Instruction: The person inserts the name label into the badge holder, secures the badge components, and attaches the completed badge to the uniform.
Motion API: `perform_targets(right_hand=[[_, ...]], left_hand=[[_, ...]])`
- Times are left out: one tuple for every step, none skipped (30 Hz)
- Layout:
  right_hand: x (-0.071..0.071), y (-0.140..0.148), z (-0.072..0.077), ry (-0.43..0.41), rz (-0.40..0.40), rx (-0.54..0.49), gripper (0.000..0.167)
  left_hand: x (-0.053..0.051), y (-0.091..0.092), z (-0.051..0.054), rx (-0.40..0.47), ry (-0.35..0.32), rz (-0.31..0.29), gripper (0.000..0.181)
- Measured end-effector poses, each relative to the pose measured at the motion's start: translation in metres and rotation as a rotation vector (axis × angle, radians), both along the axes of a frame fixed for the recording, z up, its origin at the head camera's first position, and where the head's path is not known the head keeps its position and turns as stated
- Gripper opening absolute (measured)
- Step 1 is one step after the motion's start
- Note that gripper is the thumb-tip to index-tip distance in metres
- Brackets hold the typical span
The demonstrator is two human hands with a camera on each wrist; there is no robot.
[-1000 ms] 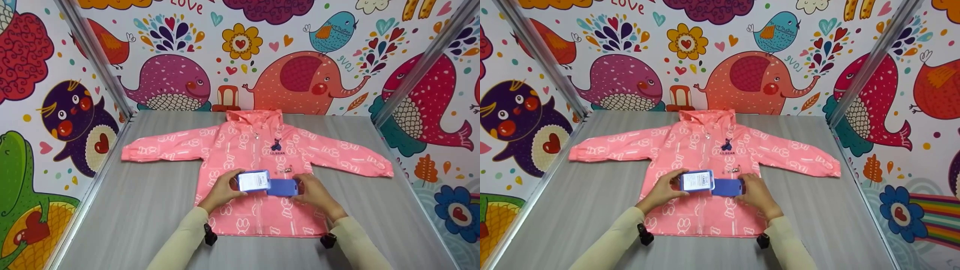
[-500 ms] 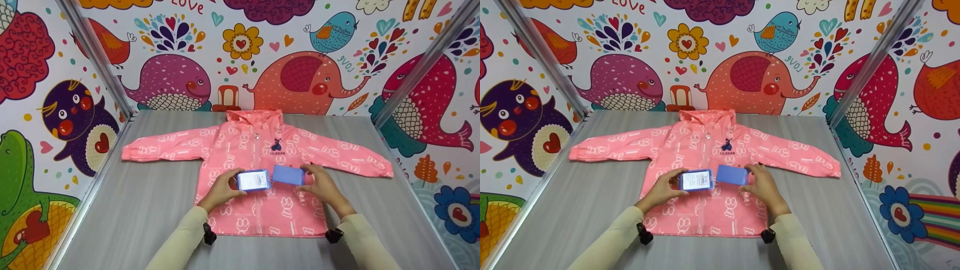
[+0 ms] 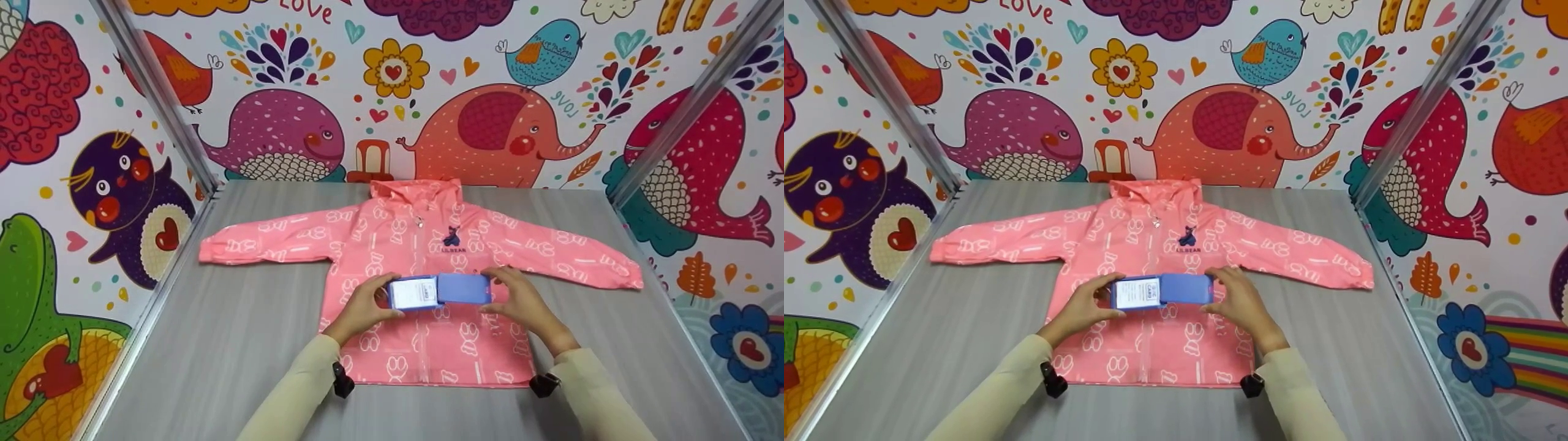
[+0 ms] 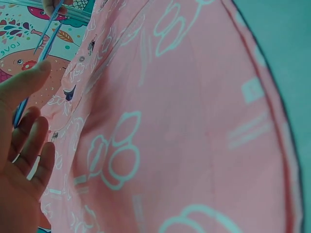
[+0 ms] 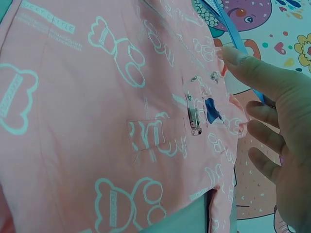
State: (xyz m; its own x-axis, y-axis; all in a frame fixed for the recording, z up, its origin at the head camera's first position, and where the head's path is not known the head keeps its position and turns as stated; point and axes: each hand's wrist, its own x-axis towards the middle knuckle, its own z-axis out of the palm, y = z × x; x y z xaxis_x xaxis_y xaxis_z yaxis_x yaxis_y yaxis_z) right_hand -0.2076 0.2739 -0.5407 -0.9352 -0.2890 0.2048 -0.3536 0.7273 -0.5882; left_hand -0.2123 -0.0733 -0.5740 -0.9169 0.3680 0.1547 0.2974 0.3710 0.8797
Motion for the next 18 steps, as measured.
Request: perform_targets(right_hand=[[-0.0001, -0.0003, -0.0003, -0.001, 0.005, 0.007, 0.076], [-0.0002, -0.0007, -0.0003, -0.003, 0.007, 0.009, 0.077], [-0.0004, -0.0008, -0.0004, -0.006, 0.008, 0.01, 0.077], [-0.0006, -0.0011, -0.0005, -0.011, 0.008, 0.01, 0.078], [-0.0007, -0.0014, -0.0006, -0.008, 0.012, 0.015, 0.078], [-0.0008, -0.0015, -0.0005, -0.006, 0.014, 0.016, 0.078], [-0.0007, -0.0017, -0.0003, -0.003, 0.017, 0.015, 0.079], [-0.0009, -0.002, -0.0001, -0.004, 0.019, 0.01, 0.079], [-0.0009, -0.0021, 0.0001, -0.001, 0.022, 0.009, 0.079], [-0.001, -0.0022, -0.0001, 0.004, 0.023, 0.009, 0.079], [-0.001, -0.0023, 0.0, 0.01, 0.025, 0.008, 0.079], [-0.001, -0.0023, 0.0, 0.011, 0.022, 0.006, 0.079], [-0.001, -0.0026, 0.0001, 0.014, 0.022, 0.007, 0.079], [-0.001, -0.0027, 0.0, 0.017, 0.022, 0.01, 0.079], [-0.0009, -0.0029, 0.0002, 0.019, 0.021, 0.013, 0.079], [-0.0009, -0.0031, -0.0001, 0.021, 0.023, 0.014, 0.078], [-0.0009, -0.0033, -0.0002, 0.02, 0.025, 0.015, 0.078], [-0.001, -0.0035, -0.0004, 0.021, 0.028, 0.018, 0.078]], left_hand=[[-0.0001, 0.0, 0.0002, -0.002, -0.002, -0.002, 0.078], [-0.0001, 0.0, 0.0003, -0.002, 0.0, -0.004, 0.078], [-0.0002, 0.0, 0.0003, -0.004, 0.0, -0.006, 0.078], [-0.0002, -0.0001, 0.0002, -0.009, 0.0, -0.008, 0.078], [-0.0003, -0.0002, 0.0004, -0.011, -0.003, -0.008, 0.078], [-0.0004, -0.0003, 0.0004, -0.016, -0.006, -0.008, 0.078], [-0.0005, -0.0003, 0.0004, -0.021, -0.004, -0.008, 0.078], [-0.0005, -0.0004, 0.0005, -0.027, -0.003, -0.007, 0.078], [-0.0005, -0.0004, 0.0006, -0.032, -0.002, -0.007, 0.078], [-0.0006, -0.0003, 0.0007, -0.037, -0.001, -0.006, 0.078], [-0.0009, -0.0002, 0.0007, -0.041, 0.003, -0.007, 0.078], [-0.001, -0.0001, 0.0007, -0.045, 0.005, -0.008, 0.078], [-0.0011, 0.0, 0.0008, -0.048, 0.007, -0.009, 0.078], [-0.0013, 0.0002, 0.0009, -0.048, 0.007, -0.01, 0.078], [-0.0014, 0.0003, 0.001, -0.046, 0.007, -0.012, 0.078], [-0.0017, 0.0004, 0.001, -0.04, 0.011, -0.016, 0.077], [-0.0018, 0.0005, 0.0011, -0.031, 0.012, -0.021, 0.077], [-0.002, 0.0007, 0.0011, -0.024, 0.008, -0.025, 0.077]])
